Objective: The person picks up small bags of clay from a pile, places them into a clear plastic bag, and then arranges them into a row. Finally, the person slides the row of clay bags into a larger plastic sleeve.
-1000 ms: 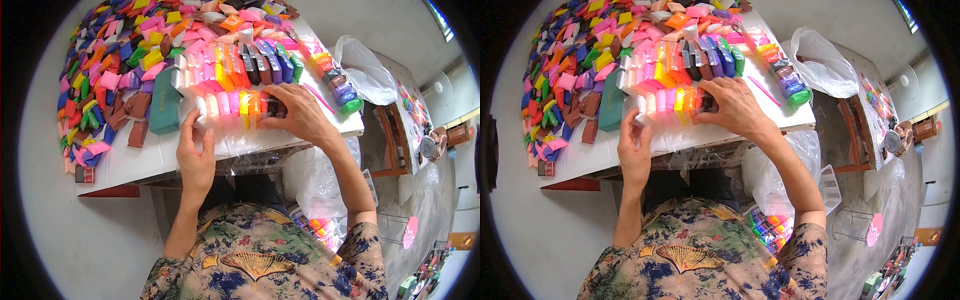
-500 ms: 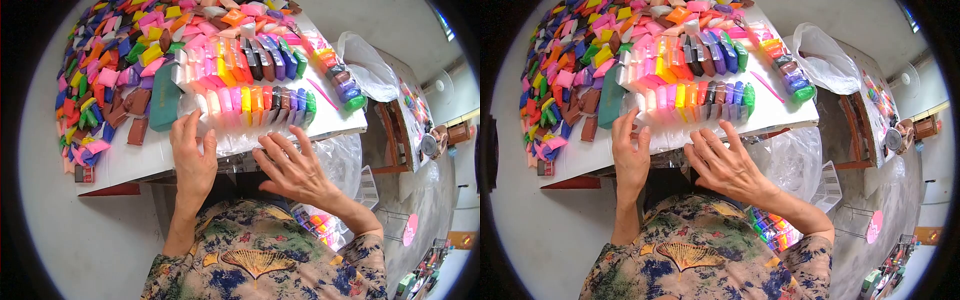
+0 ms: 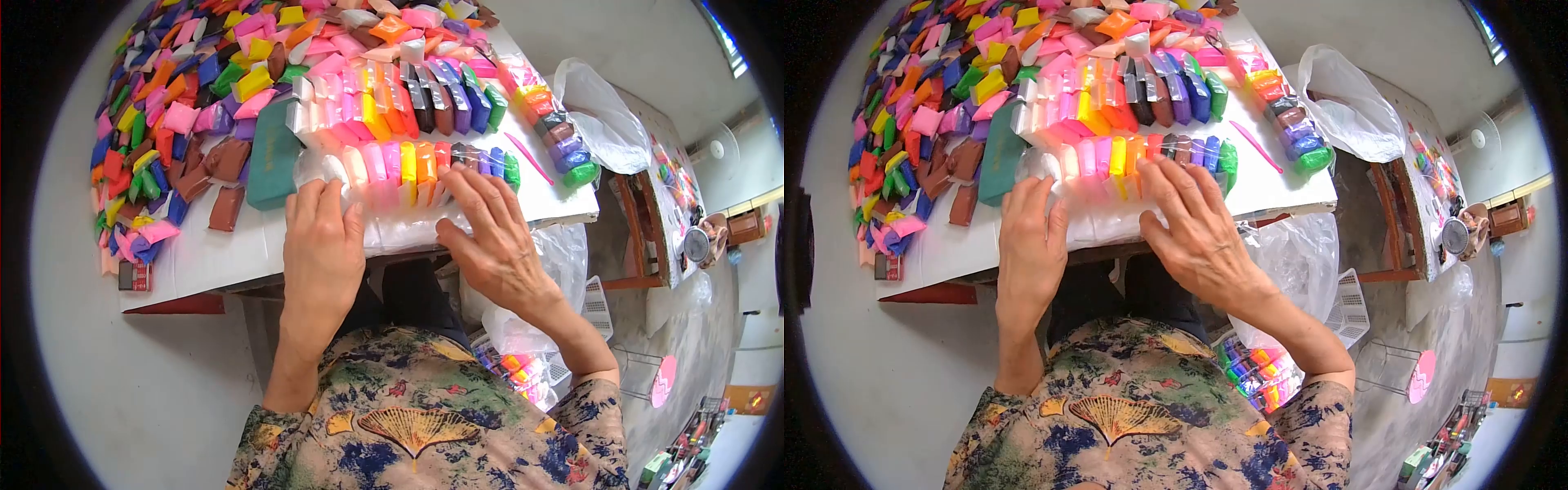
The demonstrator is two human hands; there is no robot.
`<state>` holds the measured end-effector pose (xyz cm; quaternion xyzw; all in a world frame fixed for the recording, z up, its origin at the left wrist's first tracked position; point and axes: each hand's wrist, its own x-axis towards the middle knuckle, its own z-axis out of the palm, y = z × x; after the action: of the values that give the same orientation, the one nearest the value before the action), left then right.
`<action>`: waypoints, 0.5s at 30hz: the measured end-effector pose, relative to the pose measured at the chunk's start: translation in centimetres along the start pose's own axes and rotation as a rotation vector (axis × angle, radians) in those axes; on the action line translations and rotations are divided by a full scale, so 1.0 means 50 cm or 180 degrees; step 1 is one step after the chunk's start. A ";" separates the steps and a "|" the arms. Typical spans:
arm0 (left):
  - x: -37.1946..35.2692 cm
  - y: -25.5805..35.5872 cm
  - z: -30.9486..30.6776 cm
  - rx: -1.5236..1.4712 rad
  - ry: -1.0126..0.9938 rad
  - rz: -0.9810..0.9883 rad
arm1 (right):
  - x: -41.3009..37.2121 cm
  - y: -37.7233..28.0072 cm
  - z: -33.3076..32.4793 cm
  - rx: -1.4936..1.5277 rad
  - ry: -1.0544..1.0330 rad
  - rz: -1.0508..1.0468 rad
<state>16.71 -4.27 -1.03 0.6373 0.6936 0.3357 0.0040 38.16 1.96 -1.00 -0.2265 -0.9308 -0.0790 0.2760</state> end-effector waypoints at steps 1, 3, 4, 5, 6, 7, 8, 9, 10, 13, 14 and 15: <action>0.001 0.006 -0.007 0.0178 -0.0071 0.0064 | 0.000 0.002 0.002 0.0013 -0.0076 0.0091; 0.005 0.014 -0.012 0.0160 -0.0177 0.0025 | 0.006 0.004 -0.004 0.0016 -0.0166 0.0247; 0.006 0.015 -0.013 0.0150 -0.0226 0.0004 | 0.009 0.005 -0.009 0.0016 -0.0210 0.0321; 0.008 0.014 -0.014 0.0192 -0.0229 0.0042 | 0.011 0.008 -0.011 0.0048 -0.0217 0.0334; 0.010 0.011 -0.014 0.0235 -0.0232 0.0082 | 0.013 0.013 -0.013 0.0081 -0.0234 0.0343; 0.010 0.009 -0.014 0.0279 -0.0238 0.0124 | 0.015 0.017 -0.014 0.0114 -0.0251 0.0354; 0.010 0.007 -0.013 0.0370 -0.0136 0.0250 | 0.016 0.022 -0.015 0.0148 -0.0270 0.0369; 0.008 0.004 -0.011 0.0461 -0.0034 0.0377 | 0.019 0.025 -0.017 0.0193 -0.0319 0.0358; 0.008 0.002 -0.009 0.0552 0.0068 0.0506 | 0.022 0.029 -0.020 0.0237 -0.0367 0.0349; 0.005 -0.001 -0.010 0.0864 0.0097 0.0569 | 0.024 0.040 -0.022 0.0264 -0.0412 0.0311; 0.004 0.000 -0.012 0.0973 0.0150 0.0643 | 0.023 0.042 -0.021 0.0254 -0.0411 0.0295; 0.003 0.002 -0.014 0.1082 0.0203 0.0714 | 0.023 0.044 -0.020 0.0277 -0.0376 0.0281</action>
<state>16.49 -4.45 -0.38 0.6912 0.6647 0.2322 -0.1630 38.79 4.08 0.52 -0.2593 -0.9371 -0.0128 0.2334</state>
